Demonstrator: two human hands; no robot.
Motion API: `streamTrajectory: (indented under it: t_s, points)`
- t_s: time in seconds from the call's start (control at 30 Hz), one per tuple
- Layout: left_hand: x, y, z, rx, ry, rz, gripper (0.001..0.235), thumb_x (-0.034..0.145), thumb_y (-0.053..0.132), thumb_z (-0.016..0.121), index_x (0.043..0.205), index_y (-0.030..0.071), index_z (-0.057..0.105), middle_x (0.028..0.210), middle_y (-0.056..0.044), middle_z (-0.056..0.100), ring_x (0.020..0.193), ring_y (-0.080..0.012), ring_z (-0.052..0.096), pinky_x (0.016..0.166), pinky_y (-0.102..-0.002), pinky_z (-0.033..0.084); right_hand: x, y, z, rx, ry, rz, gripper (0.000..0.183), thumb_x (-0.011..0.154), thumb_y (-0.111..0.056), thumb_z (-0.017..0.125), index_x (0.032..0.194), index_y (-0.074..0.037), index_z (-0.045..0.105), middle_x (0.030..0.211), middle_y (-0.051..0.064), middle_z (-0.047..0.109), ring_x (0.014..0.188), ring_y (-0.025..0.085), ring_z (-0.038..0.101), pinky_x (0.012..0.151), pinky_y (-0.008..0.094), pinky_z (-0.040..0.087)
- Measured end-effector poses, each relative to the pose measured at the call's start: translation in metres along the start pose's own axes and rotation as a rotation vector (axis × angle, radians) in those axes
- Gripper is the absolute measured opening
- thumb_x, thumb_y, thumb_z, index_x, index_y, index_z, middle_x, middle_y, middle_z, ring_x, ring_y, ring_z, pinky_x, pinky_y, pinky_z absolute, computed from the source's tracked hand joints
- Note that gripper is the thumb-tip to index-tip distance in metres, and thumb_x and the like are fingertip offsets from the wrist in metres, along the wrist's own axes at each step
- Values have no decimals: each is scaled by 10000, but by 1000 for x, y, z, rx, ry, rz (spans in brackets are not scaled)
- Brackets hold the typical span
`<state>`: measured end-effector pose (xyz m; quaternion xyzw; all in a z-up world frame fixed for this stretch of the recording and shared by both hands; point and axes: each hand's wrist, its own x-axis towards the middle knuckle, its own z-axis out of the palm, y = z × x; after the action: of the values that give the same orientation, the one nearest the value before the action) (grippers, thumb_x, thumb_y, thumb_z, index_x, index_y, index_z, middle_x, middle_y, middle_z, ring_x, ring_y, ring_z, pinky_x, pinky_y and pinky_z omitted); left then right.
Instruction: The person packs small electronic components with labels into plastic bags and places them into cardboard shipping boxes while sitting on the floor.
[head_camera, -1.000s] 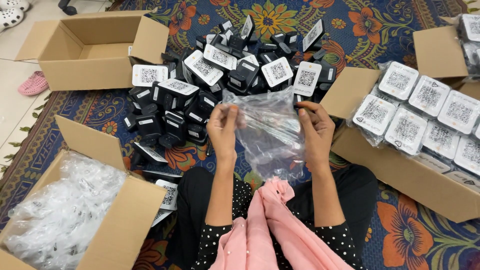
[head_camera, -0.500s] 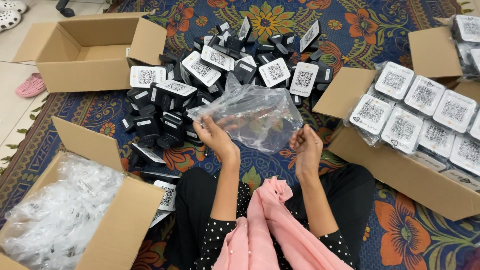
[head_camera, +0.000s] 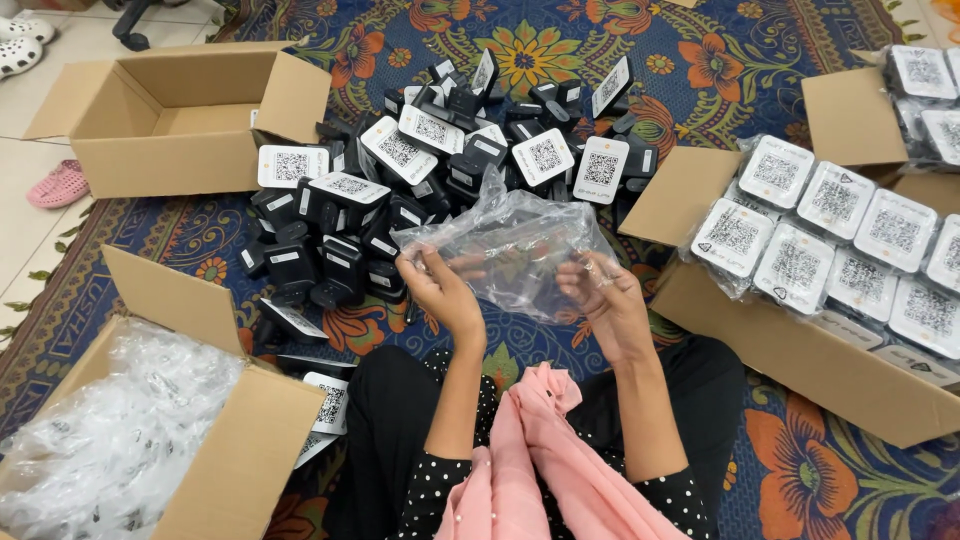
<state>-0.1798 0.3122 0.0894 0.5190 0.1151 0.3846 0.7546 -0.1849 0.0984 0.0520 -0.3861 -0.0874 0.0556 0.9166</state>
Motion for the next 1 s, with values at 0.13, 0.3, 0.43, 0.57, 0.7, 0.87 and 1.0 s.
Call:
streamTrajectory:
  t_s: [0.13,0.3,0.43,0.57,0.7,0.87,1.0]
  points:
    - [-12,1,10,11,0,50,216,1114,182,408,1234,2,412,1053,-130,633,615,-210,735,428,-264,544,-5,-15,37,-58,-181,57,423,1022,-155,635,1355,95,560,1423,271,595,1318,338,630,1141,440,489]
    - [-24,-37,5,184,-81,223,163,1176,120,440,1270,-4,489,1076,-152,655,921,-206,628,790,-312,521,-6,-16,57,158,-305,223,738,973,-217,675,1554,44,302,1517,315,500,1381,371,572,1178,473,446]
    - [-22,-24,6,122,-79,151,177,1153,114,469,1279,-6,499,1171,-162,643,1083,-198,617,938,-321,506,1,3,37,37,-271,275,771,1018,-277,652,1614,31,273,1477,353,512,1299,387,593,1114,488,470]
    - [-2,21,1,390,-156,246,580,1009,289,656,1421,-23,393,1385,-249,569,1267,-324,586,1045,-422,465,2,-1,34,-28,-295,273,794,1029,-486,501,1658,-151,150,1434,318,544,1145,368,681,1011,499,550]
    - [23,67,-6,663,-346,674,725,1013,412,706,1531,20,384,1486,-277,525,1391,-430,524,1165,-519,421,1,-10,36,-188,-226,264,831,1008,-542,468,1667,-181,115,1496,195,535,1083,340,711,942,496,573]
    - [43,83,9,826,-751,341,678,953,491,698,1417,32,518,1286,-195,669,1183,-351,653,968,-446,519,-3,-12,38,-196,-311,316,837,1020,-561,458,1678,-162,130,1404,269,588,1063,336,720,950,492,587]
    - [48,79,19,999,-994,42,482,1046,506,595,1212,60,668,836,-158,717,822,-308,709,748,-426,522,-6,-14,41,-216,-418,309,956,981,-483,643,1684,-149,86,1460,308,550,1134,361,688,1000,518,564]
